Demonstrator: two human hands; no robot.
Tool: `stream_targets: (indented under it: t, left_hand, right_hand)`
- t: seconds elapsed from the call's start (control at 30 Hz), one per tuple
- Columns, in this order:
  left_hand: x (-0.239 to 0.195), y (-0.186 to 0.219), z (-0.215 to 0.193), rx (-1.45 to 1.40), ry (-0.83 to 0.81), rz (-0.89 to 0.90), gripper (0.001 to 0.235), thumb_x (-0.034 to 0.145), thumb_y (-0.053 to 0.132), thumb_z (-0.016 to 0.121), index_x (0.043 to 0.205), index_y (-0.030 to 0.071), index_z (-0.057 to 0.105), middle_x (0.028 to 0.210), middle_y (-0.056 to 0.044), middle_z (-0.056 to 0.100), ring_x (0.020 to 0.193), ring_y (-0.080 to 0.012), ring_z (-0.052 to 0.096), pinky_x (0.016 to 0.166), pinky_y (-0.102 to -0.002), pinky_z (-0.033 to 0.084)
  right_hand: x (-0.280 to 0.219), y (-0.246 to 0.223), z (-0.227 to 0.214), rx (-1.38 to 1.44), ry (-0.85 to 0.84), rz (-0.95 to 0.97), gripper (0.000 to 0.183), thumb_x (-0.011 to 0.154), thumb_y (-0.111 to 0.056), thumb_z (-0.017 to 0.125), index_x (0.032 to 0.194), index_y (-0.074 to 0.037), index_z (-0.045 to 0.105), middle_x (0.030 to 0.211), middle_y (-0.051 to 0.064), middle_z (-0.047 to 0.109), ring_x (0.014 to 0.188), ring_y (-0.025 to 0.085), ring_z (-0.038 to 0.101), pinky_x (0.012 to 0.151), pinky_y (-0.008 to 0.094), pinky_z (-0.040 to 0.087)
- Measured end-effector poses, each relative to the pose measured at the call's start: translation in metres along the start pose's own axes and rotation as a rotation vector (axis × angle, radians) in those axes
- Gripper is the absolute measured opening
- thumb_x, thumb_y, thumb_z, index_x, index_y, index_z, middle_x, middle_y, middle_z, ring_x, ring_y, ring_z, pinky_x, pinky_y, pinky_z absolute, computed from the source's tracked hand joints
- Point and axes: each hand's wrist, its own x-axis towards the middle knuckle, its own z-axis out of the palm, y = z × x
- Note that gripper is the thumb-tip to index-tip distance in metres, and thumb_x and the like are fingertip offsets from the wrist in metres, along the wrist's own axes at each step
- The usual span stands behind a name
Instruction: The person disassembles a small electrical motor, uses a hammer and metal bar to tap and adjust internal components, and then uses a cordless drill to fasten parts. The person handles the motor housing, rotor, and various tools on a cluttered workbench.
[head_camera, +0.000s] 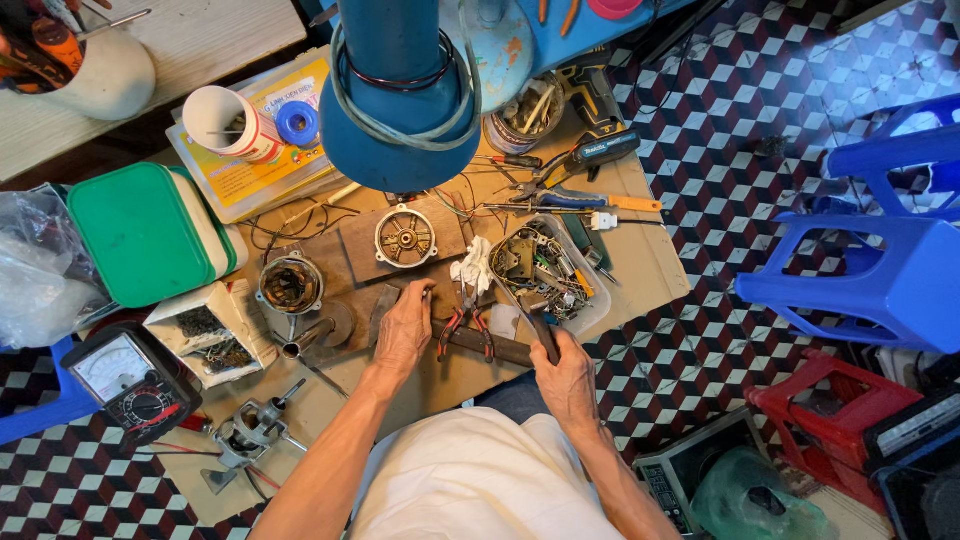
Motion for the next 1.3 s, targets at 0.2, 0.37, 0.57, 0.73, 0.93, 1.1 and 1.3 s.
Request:
stream_targets:
  t: [0.2,0.37,0.57,0.73,0.93,1.1,1.3]
  left_hand:
    - [0.002,-0.007,0.008,-0.004,0.034,-0.093,0.025,0.101,0.009,0.057,0.125,0.009,0.054,0.106,-0.025,0.067,0.087,-0.0485,0.065,0.072,-0.052,0.053]
    - [0.002,-0.013,0.012,0.01,0.065,-0.047,0.024,0.101,0.012,0.058,0.124,0.008,0.054,0.106,-0.025,0.068,0.091,-0.0489,0.064,0.074,-0.053,0.053]
    - [-0.002,-0.025,0.018,0.019,0.078,-0.009,0.022,0.1,0.012,0.058,0.122,0.007,0.056,0.103,-0.024,0.069,0.091,-0.0454,0.066,0.074,-0.051,0.054]
    - [0.001,-0.036,0.029,-0.002,0.121,0.014,0.021,0.099,0.01,0.06,0.12,0.007,0.06,0.102,-0.024,0.069,0.096,-0.0437,0.065,0.08,-0.051,0.053]
    - [-0.001,-0.039,0.029,0.01,0.109,0.062,0.019,0.098,0.007,0.058,0.118,0.005,0.057,0.095,-0.022,0.067,0.091,-0.0427,0.062,0.08,-0.051,0.05]
    - [-0.003,-0.04,0.026,0.013,0.135,0.104,0.019,0.099,0.005,0.056,0.118,0.004,0.055,0.096,-0.022,0.066,0.091,-0.0437,0.061,0.081,-0.051,0.05]
    - [-0.001,-0.038,0.027,0.044,0.127,0.039,0.014,0.1,0.011,0.056,0.113,0.005,0.056,0.093,-0.021,0.066,0.089,-0.0426,0.062,0.078,-0.052,0.05]
  right_hand:
    - [0.001,-0.003,-0.002,0.007,-0.023,0.047,0.029,0.09,-0.019,0.066,0.11,0.002,0.067,0.087,0.02,0.071,0.07,0.03,0.071,0.065,0.041,0.055]
    - [0.002,-0.005,-0.003,-0.029,-0.01,-0.003,0.028,0.09,-0.02,0.067,0.109,0.002,0.068,0.089,0.022,0.071,0.075,0.033,0.072,0.068,0.043,0.056]
    - [0.005,-0.003,0.002,-0.007,-0.022,-0.012,0.029,0.09,-0.021,0.066,0.11,0.001,0.068,0.092,0.022,0.072,0.079,0.036,0.073,0.071,0.043,0.056]
    - [0.005,0.0,0.004,-0.077,-0.008,0.016,0.029,0.091,-0.025,0.068,0.105,0.001,0.069,0.086,0.025,0.071,0.078,0.039,0.071,0.071,0.045,0.055]
    - [0.008,-0.003,0.004,-0.13,-0.064,0.075,0.032,0.09,-0.028,0.068,0.108,-0.001,0.069,0.08,0.024,0.071,0.07,0.038,0.071,0.069,0.045,0.055]
    - [0.009,-0.007,0.008,-0.149,-0.076,0.027,0.038,0.09,-0.03,0.067,0.117,-0.003,0.069,0.09,0.022,0.073,0.08,0.035,0.071,0.075,0.043,0.055]
    - [0.017,-0.018,0.014,-0.11,-0.104,0.063,0.041,0.089,-0.029,0.067,0.121,-0.003,0.069,0.092,0.019,0.075,0.081,0.03,0.073,0.077,0.04,0.056]
